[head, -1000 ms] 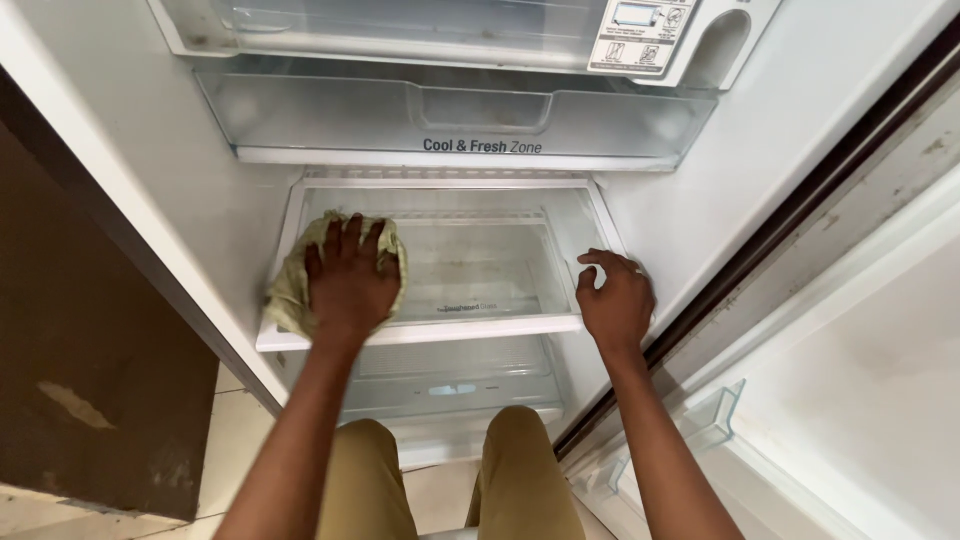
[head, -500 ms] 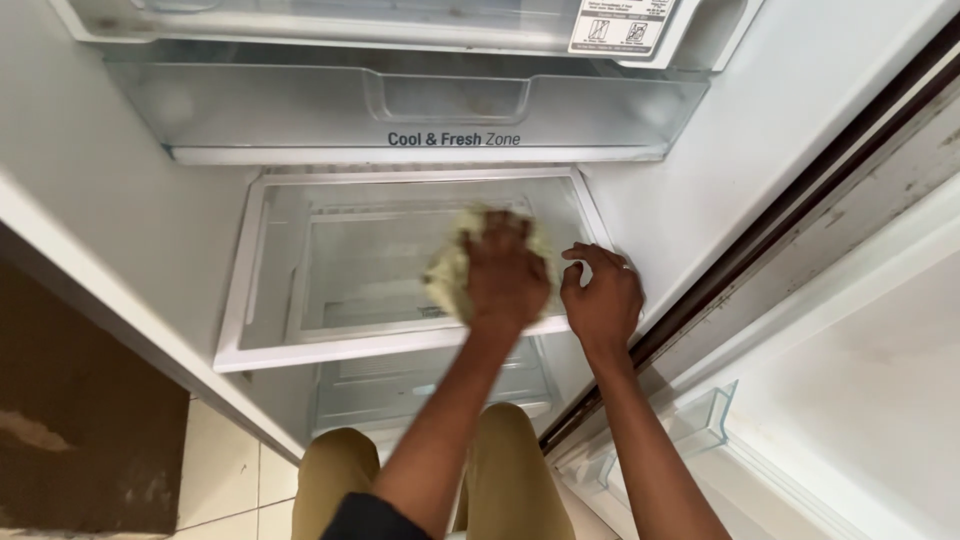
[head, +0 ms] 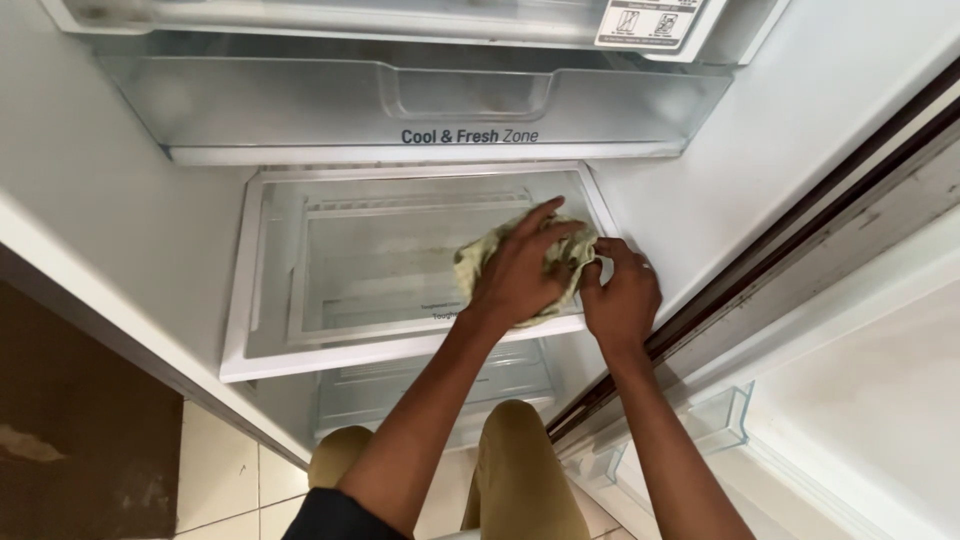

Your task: The person cleans a shelf inside a refrigerator using a cloth.

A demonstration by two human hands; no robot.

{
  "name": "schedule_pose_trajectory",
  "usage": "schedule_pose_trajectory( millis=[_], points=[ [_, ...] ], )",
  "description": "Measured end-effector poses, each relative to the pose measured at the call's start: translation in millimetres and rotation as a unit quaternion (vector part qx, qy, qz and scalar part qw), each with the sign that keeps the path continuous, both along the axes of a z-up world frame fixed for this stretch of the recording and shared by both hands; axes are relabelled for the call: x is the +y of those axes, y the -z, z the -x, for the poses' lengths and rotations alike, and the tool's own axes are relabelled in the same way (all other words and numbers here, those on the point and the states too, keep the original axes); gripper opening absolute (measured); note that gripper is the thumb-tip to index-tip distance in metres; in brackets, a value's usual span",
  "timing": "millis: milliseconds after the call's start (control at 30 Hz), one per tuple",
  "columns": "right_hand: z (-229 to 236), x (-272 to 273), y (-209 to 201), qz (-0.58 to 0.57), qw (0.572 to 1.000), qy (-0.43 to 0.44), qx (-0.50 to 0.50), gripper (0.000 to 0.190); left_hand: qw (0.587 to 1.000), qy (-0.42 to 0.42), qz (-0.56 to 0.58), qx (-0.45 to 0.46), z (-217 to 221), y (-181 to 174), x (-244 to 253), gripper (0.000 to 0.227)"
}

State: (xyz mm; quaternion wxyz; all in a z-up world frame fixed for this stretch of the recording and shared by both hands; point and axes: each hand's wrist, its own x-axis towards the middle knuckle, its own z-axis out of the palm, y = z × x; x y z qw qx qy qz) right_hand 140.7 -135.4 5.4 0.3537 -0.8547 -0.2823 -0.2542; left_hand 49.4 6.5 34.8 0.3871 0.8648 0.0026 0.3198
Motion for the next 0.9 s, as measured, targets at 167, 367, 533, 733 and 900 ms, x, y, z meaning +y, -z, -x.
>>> schedule_pose_trajectory(
  millis=[167, 367, 533, 733, 900],
  points=[
    [13.1, -0.6, -11.0, 0.007, 1.000, 0.004, 0.029, 0.025, 0.996, -0.044, 0.004, -0.073, 33.6, 18.1, 32.4, 0.039],
    [18.1, 1.0, -10.1, 0.029, 0.999, 0.008, 0.021, 0.021, 0.980, -0.177, -0.092, -0.012, 101.5, 18.7, 99.6, 0.032],
    [18.9, 0.7, -12.5, 0.012, 1.000, -0.016, -0.019, 0.017, 0.940, -0.283, -0.177, 0.075, 138.8, 38.5, 143.3, 0.056],
    [24.0, 2.7, -14.7, 0.013, 1.000, -0.012, -0.002, 0.015, 0.900, -0.328, -0.240, 0.159, 121.2, 52.2, 130.9, 0.056],
    [19.4, 2.8, -10.3, 0.021, 1.000, 0.002, 0.004, 0.016, 0.947, -0.286, -0.146, 0.017, 70.3, 40.8, 64.1, 0.053]
  ],
)
